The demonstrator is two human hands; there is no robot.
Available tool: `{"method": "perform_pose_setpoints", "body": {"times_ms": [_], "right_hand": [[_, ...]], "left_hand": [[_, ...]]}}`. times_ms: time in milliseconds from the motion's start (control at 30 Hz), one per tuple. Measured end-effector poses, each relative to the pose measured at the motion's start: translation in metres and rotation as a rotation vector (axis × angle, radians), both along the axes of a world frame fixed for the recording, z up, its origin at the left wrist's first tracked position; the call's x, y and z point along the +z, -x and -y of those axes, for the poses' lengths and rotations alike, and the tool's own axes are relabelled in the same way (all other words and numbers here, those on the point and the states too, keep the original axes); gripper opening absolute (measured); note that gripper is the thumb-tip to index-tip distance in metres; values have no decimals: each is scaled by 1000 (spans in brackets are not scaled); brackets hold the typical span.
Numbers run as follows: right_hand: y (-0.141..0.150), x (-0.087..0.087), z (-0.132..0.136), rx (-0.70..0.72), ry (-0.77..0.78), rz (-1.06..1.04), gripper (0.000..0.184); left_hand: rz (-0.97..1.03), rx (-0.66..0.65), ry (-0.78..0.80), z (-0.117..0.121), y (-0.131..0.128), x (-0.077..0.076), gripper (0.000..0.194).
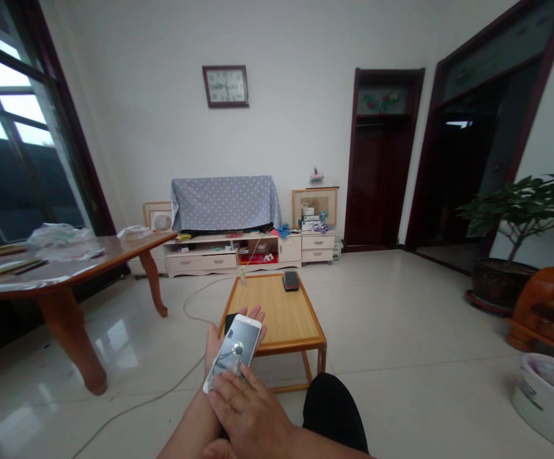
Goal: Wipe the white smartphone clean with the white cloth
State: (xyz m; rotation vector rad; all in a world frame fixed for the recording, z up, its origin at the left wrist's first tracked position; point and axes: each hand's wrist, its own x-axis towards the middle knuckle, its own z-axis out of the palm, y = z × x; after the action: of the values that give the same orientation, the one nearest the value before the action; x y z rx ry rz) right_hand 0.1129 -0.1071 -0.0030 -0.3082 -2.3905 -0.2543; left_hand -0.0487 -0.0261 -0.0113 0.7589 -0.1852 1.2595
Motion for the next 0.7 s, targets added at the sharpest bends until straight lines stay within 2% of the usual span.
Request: {"method": "perform_pose_setpoints", "body": {"times_ms": [67, 167, 200, 267, 367, 433, 500, 633, 700], "right_hand": [[-6, 22, -11, -81, 112, 62, 65], [-11, 47, -28, -230, 190, -16, 60], [-11, 49, -30, -256, 198, -38, 60], [-10, 42, -26, -240, 186, -31, 61], [-3, 21, -10, -59, 102, 41, 71], [-1, 15, -3, 36, 59, 42, 75], [-1, 24, -6, 12, 97, 54, 70], [-6, 56, -30, -210, 201, -24, 61], [-6, 59, -34, -268, 208, -72, 61]], "left_hand": [[-22, -23, -10, -2, -4, 0, 92], [-38, -35, -27, -6, -7, 1, 96], [-40, -37, -33, -6, -6, 2, 97], [-54, -41, -47, -6, -3, 5, 98], [-98, -37, -59, -2, 1, 9, 95], [-121, -34, -58, 0, 0, 11, 93], [-132, -38, -56, 1, -4, 11, 93], [-138, -29, -33, 0, -13, 9, 93], [-136, -20, -30, -1, -14, 7, 93]]}}
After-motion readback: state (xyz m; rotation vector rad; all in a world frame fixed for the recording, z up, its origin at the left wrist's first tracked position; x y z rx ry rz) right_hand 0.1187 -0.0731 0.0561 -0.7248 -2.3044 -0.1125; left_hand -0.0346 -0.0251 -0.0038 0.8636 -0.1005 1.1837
